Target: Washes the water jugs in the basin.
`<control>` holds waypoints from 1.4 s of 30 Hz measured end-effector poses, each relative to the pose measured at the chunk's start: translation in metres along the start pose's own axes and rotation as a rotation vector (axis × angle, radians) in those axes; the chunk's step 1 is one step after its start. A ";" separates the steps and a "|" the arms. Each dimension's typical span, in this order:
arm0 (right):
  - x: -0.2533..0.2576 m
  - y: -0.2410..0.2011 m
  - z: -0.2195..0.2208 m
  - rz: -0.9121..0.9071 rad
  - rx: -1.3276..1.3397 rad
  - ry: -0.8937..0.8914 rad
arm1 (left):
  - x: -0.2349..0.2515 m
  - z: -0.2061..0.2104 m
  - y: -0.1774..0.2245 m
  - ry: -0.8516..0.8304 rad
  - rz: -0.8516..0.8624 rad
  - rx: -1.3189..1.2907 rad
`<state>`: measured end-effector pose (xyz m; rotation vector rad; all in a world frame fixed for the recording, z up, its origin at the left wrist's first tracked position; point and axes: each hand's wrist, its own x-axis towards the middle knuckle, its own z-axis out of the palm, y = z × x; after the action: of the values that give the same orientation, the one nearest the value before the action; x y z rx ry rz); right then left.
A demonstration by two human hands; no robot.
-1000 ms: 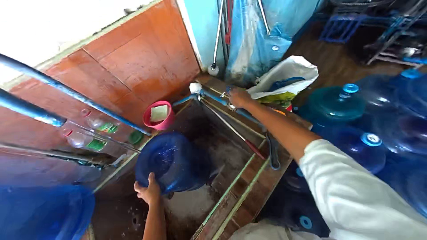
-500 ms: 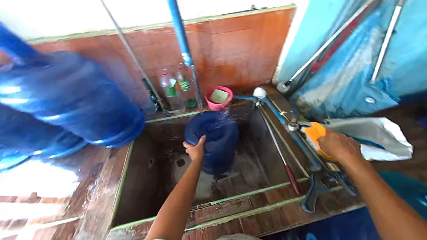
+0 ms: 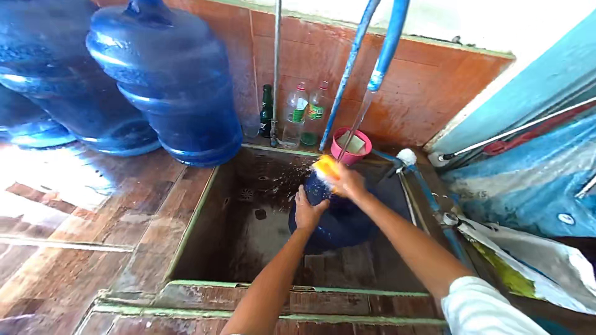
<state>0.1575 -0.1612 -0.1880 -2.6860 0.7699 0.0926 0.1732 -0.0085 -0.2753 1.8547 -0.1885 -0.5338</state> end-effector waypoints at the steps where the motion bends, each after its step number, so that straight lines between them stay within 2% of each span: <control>1: 0.012 0.017 -0.004 0.098 -0.006 0.049 | 0.000 -0.007 -0.005 0.011 -0.041 -0.038; 3: 0.028 0.030 -0.010 0.231 -0.039 0.114 | 0.001 -0.007 -0.003 0.012 -0.083 -0.051; 4: 0.024 0.022 -0.008 0.220 -0.081 0.108 | 0.003 -0.003 0.001 -0.027 -0.075 -0.026; 7: -0.006 -0.021 0.010 -0.026 -0.139 0.023 | 0.021 -0.007 0.013 -0.172 -0.008 0.052; 8: -0.008 -0.022 0.011 -0.053 -0.131 0.007 | 0.025 -0.012 0.011 -0.188 0.005 0.053; 12: 0.021 0.011 -0.008 0.179 -0.098 0.112 | 0.000 -0.004 0.010 -0.107 -0.131 0.047; 13: 0.019 0.005 -0.010 0.196 -0.114 0.111 | -0.004 -0.001 0.017 -0.118 -0.141 0.064; 16: -0.015 -0.030 0.000 0.012 -0.168 -0.012 | 0.008 -0.004 0.028 -0.227 -0.083 0.121; 18: -0.012 -0.030 0.005 -0.072 -0.094 -0.012 | 0.019 -0.009 0.019 -0.210 -0.030 0.091; 22: 0.023 0.018 -0.005 0.232 -0.004 0.142 | 0.004 0.002 0.011 -0.119 -0.098 0.066; 23: 0.020 0.018 -0.005 0.238 -0.017 0.151 | 0.005 0.004 0.014 -0.134 -0.090 0.083; 27: -0.011 -0.012 0.005 -0.026 -0.048 -0.015 | 0.028 -0.011 0.020 -0.202 -0.034 0.142; 29: 0.004 0.005 -0.001 0.057 0.003 -0.001 | 0.016 -0.007 0.013 -0.113 -0.064 0.111; 31: 0.021 0.020 -0.002 0.180 0.014 0.110 | 0.001 0.005 0.016 -0.070 -0.132 0.091; 33: 0.012 0.004 0.004 0.134 -0.026 0.097 | 0.005 0.007 0.027 -0.122 -0.150 0.117; 35: -0.008 -0.017 0.005 -0.045 -0.067 -0.005 | 0.024 -0.004 0.031 -0.228 -0.086 0.164; 36: -0.008 -0.018 0.003 -0.077 -0.055 -0.043 | 0.029 -0.010 0.027 -0.247 -0.055 0.169; 37: -0.001 -0.010 0.001 -0.042 -0.030 -0.046 | 0.027 -0.012 0.021 -0.228 -0.051 0.170; 40: 0.029 0.016 -0.007 0.162 -0.034 0.100 | 0.005 0.004 0.015 -0.086 -0.140 0.081; 42: 0.019 0.002 -0.001 0.061 -0.111 0.080 | 0.011 0.004 0.022 -0.145 -0.133 0.081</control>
<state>0.1729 -0.1728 -0.1908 -2.7857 0.8967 0.0441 0.1835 -0.0242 -0.2585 1.9174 -0.1871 -0.7635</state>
